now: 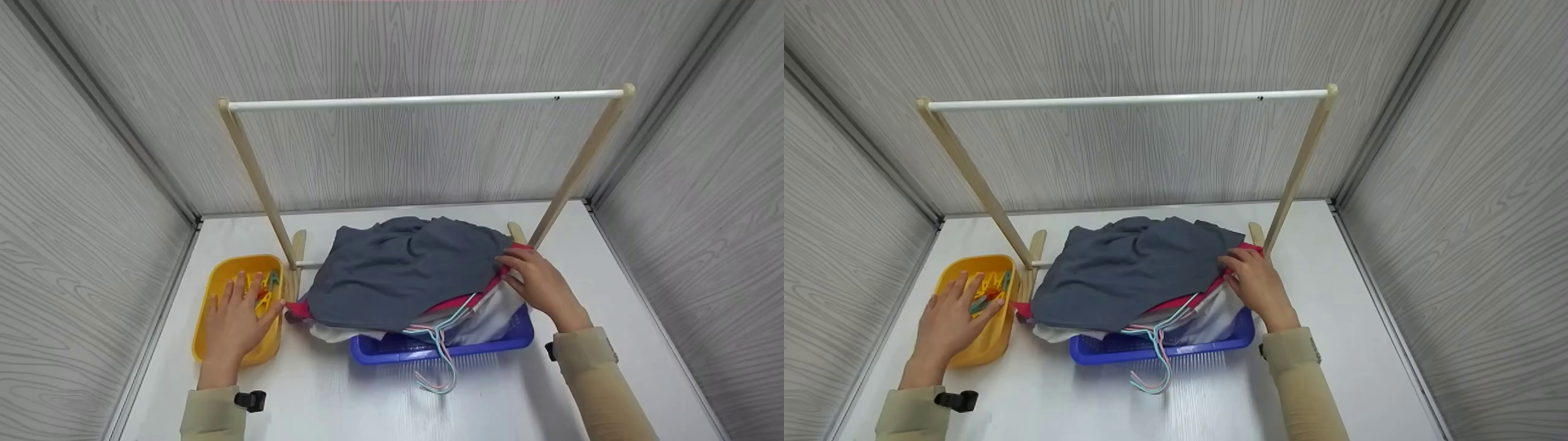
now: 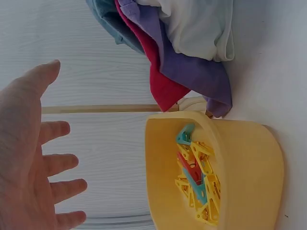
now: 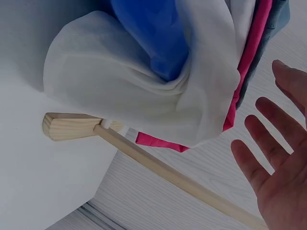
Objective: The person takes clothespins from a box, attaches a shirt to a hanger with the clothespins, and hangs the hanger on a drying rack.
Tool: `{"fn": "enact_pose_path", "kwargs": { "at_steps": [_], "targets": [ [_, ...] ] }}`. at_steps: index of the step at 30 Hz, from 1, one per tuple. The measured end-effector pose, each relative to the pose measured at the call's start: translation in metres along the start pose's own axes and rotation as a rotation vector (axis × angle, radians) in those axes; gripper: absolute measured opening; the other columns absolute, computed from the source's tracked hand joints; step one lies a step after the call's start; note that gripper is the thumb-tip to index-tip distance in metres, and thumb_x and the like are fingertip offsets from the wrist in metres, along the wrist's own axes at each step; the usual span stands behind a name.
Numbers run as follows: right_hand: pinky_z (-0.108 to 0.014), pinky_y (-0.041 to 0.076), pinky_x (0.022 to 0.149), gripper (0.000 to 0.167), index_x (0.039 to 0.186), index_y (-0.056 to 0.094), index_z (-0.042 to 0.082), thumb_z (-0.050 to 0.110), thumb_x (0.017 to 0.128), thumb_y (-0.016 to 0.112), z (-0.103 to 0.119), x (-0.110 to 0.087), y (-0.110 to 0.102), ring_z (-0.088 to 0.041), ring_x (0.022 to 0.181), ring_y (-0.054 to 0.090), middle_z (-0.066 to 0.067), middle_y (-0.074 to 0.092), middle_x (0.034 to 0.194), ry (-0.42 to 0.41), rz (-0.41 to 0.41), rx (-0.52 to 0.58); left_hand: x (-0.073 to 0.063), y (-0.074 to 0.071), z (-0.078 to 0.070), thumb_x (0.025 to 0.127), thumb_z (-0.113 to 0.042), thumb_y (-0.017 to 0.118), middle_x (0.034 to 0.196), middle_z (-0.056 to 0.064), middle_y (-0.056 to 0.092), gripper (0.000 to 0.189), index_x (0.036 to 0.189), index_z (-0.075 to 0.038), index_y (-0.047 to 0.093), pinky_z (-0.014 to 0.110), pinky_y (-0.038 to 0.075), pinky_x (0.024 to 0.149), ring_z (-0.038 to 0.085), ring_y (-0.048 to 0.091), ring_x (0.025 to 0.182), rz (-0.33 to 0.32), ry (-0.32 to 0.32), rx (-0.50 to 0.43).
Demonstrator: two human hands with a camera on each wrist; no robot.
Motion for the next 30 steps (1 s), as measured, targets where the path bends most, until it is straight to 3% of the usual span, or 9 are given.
{"fn": "enact_pose_path", "kwargs": {
  "at_steps": [7, 11, 19, 30],
  "targets": [
    [-0.051, 0.041, 0.101, 0.028, 0.113, 0.072, 0.006, 0.001, 0.085, 0.075, -0.003, 0.008, 0.008, -0.033, 0.12, 0.052, -0.016, 0.061, 0.123, -0.053, -0.008, 0.0, 0.002, 0.009, 0.009, 0.091, -0.051, 0.063, 0.149, 0.025, 0.038, 0.071, 0.143, -0.005, 0.048, 0.065, 0.024, 0.107, 0.046, 0.035, 0.134, -0.048, 0.04, -0.041],
    [-0.051, 0.041, 0.102, 0.028, 0.113, 0.072, 0.005, -0.001, 0.085, 0.073, -0.003, 0.012, 0.011, -0.033, 0.121, 0.051, -0.016, 0.061, 0.124, -0.054, 0.012, 0.01, 0.001, 0.014, 0.017, 0.089, -0.042, 0.068, 0.145, 0.026, 0.041, 0.063, 0.138, -0.005, 0.053, 0.066, 0.028, 0.104, 0.049, 0.039, 0.129, -0.056, 0.026, -0.071],
    [-0.051, 0.045, 0.099, 0.029, 0.115, 0.071, 0.006, -0.001, 0.087, 0.072, -0.003, 0.015, 0.014, -0.034, 0.118, 0.055, -0.017, 0.06, 0.125, -0.016, 0.073, 0.008, 0.002, 0.017, 0.035, 0.091, -0.027, 0.066, 0.143, 0.03, 0.041, 0.058, 0.14, -0.001, 0.05, 0.066, 0.029, 0.103, 0.053, 0.041, 0.126, 0.058, -0.062, -0.11],
    [-0.048, 0.049, 0.092, 0.012, 0.096, 0.072, 0.007, 0.0, 0.086, 0.073, -0.004, 0.017, 0.02, -0.033, 0.109, 0.057, -0.015, 0.06, 0.117, -0.097, 0.013, -0.03, 0.021, 0.019, 0.05, 0.094, -0.028, 0.064, 0.131, 0.031, 0.053, 0.058, 0.138, 0.007, 0.049, 0.061, 0.038, 0.099, 0.047, 0.053, 0.113, 0.208, -0.132, -0.135]
  ]
}}
Point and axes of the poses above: each hand's wrist, its own x-axis towards the middle knuckle, its own y-axis out of the palm, z = x × y, the point moved 2 cm from there along x, towards the middle knuckle
